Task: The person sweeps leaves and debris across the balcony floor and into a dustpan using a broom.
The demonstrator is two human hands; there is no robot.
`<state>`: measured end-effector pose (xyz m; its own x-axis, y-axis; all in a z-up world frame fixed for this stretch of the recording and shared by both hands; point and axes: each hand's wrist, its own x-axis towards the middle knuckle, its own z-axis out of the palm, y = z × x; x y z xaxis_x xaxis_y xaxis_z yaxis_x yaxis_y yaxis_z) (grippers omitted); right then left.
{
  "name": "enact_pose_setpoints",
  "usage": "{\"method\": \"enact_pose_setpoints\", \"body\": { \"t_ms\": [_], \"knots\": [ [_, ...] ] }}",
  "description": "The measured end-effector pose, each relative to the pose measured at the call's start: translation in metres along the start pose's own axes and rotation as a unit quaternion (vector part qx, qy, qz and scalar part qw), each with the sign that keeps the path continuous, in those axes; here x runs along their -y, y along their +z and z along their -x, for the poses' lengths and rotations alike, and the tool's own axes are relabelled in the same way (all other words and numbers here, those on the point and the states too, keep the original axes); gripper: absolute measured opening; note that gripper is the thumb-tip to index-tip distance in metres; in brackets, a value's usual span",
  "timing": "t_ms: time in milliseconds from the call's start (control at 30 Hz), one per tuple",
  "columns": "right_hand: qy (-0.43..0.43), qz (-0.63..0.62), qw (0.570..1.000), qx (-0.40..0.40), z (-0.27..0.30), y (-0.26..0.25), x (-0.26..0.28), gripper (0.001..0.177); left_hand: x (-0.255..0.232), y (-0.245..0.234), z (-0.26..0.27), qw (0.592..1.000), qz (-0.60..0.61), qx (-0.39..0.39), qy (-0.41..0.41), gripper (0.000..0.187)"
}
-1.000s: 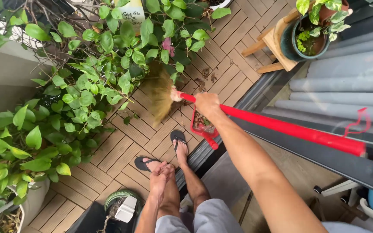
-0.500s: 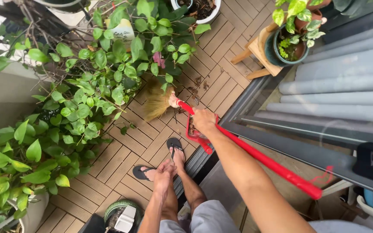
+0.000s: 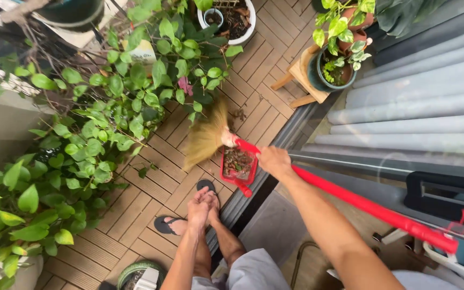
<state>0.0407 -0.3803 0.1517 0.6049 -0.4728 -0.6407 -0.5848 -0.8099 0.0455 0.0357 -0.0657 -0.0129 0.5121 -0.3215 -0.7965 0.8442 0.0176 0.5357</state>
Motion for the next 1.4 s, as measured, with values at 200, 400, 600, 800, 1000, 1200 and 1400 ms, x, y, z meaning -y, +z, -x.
{"method": "enact_pose_setpoints", "body": {
  "t_ms": [200, 400, 600, 800, 1000, 1200, 1400],
  "knots": [
    [-0.004, 0.148, 0.988, -0.045, -0.049, -0.086, -0.009, 0.036, -0.013, -0.013, 0.016, 1.000, -0.020, -0.012, -0.006, 0.043],
    [0.013, 0.280, 0.954, -0.109, -0.081, -0.141, -0.040, 0.047, -0.016, -0.006, -0.026, 0.995, -0.079, -0.032, 0.049, 0.041],
    [-0.018, 0.402, 0.898, -0.177, -0.146, -0.082, -0.102, 0.028, -0.035, -0.009, -0.015, 0.987, -0.126, -0.025, 0.101, 0.042],
    [0.045, 0.345, 0.934, -0.084, -0.155, -0.023, -0.107, 0.027, -0.027, -0.027, 0.002, 0.996, -0.082, -0.041, -0.010, 0.037],
    [0.000, 0.273, 0.958, -0.090, -0.133, -0.018, -0.123, 0.037, -0.006, -0.046, 0.003, 0.995, -0.085, -0.041, -0.033, 0.044],
    [0.006, 0.318, 0.940, -0.120, -0.095, -0.099, -0.100, 0.039, 0.032, -0.043, -0.020, 0.994, -0.088, -0.038, -0.044, 0.043],
    [0.043, 0.386, 0.913, -0.121, -0.131, -0.079, -0.111, 0.023, 0.053, -0.038, -0.026, 0.992, -0.125, -0.024, 0.013, 0.043]
  ]
}}
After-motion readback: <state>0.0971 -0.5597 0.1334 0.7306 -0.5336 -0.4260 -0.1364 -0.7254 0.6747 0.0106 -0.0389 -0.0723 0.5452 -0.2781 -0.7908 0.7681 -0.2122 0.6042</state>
